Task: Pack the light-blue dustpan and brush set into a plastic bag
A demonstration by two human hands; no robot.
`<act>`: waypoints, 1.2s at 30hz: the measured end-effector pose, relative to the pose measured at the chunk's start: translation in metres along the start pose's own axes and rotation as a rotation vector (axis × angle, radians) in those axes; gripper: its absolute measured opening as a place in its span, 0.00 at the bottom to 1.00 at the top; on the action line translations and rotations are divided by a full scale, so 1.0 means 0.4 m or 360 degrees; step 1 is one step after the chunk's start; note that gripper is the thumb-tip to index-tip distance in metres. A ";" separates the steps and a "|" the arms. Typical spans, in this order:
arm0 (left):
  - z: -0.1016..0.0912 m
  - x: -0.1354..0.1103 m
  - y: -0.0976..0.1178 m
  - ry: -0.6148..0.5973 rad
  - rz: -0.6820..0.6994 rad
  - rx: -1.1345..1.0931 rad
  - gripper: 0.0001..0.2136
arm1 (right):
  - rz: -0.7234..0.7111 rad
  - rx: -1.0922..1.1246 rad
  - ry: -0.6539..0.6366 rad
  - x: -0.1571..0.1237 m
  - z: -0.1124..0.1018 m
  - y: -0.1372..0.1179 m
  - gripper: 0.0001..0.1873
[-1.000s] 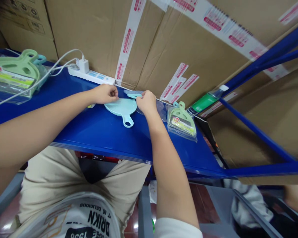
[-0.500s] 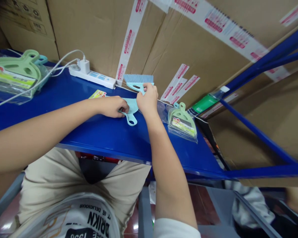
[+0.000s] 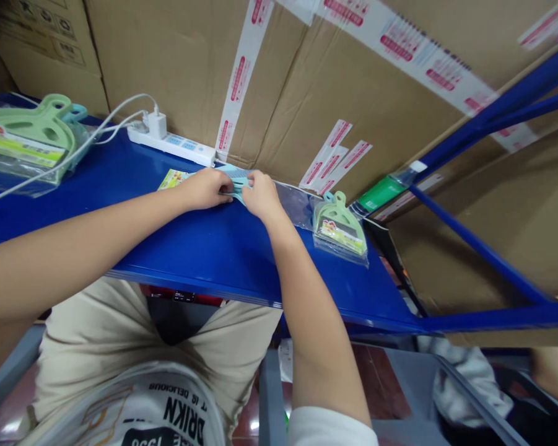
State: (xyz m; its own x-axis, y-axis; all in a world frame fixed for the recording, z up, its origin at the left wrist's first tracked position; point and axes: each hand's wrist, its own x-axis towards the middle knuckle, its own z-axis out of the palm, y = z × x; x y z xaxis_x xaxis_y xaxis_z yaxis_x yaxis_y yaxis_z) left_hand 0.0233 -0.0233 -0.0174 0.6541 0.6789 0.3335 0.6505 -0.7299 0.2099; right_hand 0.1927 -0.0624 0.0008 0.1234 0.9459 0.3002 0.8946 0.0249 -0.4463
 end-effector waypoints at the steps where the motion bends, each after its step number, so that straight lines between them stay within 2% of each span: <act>1: -0.004 -0.002 0.001 0.0031 -0.0020 -0.0006 0.06 | -0.0025 0.0016 -0.0040 0.002 -0.001 0.006 0.21; 4: -0.016 -0.010 0.008 0.0105 -0.0066 0.0005 0.17 | -0.0209 0.0102 -0.0146 0.010 -0.006 0.034 0.23; 6: -0.023 -0.014 0.010 0.0087 -0.0071 0.0032 0.20 | -0.0359 0.0117 -0.0216 0.013 -0.011 0.049 0.24; 10: -0.030 -0.014 0.007 -0.0028 -0.0066 0.0096 0.14 | -0.0547 -0.0029 -0.0328 0.006 -0.026 0.053 0.21; 13: -0.032 -0.010 0.004 -0.0052 -0.0042 0.0109 0.12 | -0.0608 -0.0114 -0.0361 -0.005 -0.043 0.039 0.18; 17: -0.033 -0.008 0.008 -0.0059 -0.0040 0.0119 0.10 | -0.0530 -0.0228 -0.0322 -0.017 -0.062 0.021 0.15; 23: -0.036 -0.010 0.017 -0.0078 -0.0037 0.0120 0.10 | -0.0359 -0.0343 -0.0325 -0.027 -0.074 0.002 0.06; 29: -0.032 -0.009 0.009 -0.0144 -0.0028 0.0104 0.12 | -0.0246 -0.0325 -0.0345 -0.033 -0.082 0.000 0.08; 36: -0.021 -0.011 0.000 -0.0104 -0.0007 0.0035 0.13 | -0.0225 -0.0214 -0.0382 -0.014 -0.084 0.027 0.08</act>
State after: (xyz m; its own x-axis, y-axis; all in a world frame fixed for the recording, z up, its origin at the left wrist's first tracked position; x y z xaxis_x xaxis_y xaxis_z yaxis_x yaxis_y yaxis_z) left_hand 0.0172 -0.0269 -0.0113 0.6748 0.6862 0.2716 0.6611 -0.7256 0.1908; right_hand 0.2162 -0.0782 0.0226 -0.0971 0.9859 0.1365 0.9465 0.1338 -0.2936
